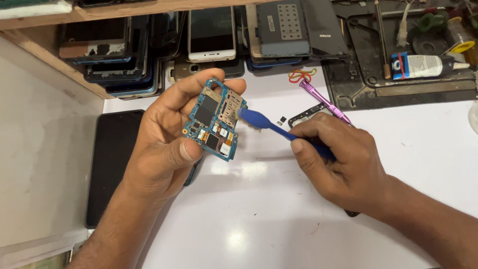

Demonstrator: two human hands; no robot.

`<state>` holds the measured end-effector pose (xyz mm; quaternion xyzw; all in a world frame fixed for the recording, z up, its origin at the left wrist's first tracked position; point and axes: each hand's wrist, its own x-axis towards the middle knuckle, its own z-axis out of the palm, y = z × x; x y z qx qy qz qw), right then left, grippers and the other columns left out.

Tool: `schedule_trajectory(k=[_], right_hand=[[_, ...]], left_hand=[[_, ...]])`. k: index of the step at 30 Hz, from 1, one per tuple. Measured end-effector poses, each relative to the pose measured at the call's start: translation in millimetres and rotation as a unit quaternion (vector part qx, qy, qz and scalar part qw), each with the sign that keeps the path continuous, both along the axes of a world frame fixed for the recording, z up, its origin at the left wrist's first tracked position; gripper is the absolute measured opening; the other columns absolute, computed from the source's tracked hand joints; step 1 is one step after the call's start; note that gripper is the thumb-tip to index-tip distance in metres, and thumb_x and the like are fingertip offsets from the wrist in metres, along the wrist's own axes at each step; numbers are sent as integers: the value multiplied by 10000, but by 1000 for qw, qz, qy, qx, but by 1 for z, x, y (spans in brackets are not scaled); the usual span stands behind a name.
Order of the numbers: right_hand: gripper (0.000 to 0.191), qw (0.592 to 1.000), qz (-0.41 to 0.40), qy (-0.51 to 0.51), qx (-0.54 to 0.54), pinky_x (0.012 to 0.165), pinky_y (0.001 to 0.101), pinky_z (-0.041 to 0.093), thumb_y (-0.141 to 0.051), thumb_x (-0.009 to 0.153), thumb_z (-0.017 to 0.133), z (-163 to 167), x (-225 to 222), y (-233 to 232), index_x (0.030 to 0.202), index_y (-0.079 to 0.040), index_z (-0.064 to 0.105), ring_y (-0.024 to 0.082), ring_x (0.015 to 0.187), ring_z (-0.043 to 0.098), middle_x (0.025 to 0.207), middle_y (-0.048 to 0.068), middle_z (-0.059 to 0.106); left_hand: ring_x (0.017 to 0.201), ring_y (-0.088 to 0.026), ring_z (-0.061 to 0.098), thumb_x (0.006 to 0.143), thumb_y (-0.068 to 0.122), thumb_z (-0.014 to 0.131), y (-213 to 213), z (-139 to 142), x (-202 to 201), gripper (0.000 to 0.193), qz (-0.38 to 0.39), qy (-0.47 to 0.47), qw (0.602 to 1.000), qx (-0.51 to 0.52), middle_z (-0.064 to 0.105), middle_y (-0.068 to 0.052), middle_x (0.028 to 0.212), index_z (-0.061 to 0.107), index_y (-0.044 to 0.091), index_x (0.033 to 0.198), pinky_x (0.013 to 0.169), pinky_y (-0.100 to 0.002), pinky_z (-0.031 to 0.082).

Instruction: The person cleans a disassembled smartphone motherboard at a repair workbench. They apply liquid from a squeeze bottle onto the board, then use a blue plastic pry tool to scrape and wipe the board surface, repeatedly repositioning the board and working over its components.

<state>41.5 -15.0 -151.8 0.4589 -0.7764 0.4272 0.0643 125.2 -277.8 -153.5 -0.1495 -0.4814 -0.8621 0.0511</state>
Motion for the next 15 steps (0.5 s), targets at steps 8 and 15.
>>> schedule_trajectory(k=[8,15], right_hand=[[153,999,-29,-14,13,476,275,382,-116,996,644,1,0,0,1042,28,671,95,552,518,765,48,621],[125,999,-50,2,11,514,279,402,-89,997,649,1,1,-1,1045,24,669,106,588,527,788,55,615]], left_hand=[[1300,-216,629,887,264,923,1,3,0,866,1,-4,1000,-8,588,-257,1475,433,-58,1525,1106,-358,551],[1321,-230,621,873,276,926,1,3,0,910,4,-5,1000,-15,588,-266,1474,437,-52,1568,1130,-373,544]])
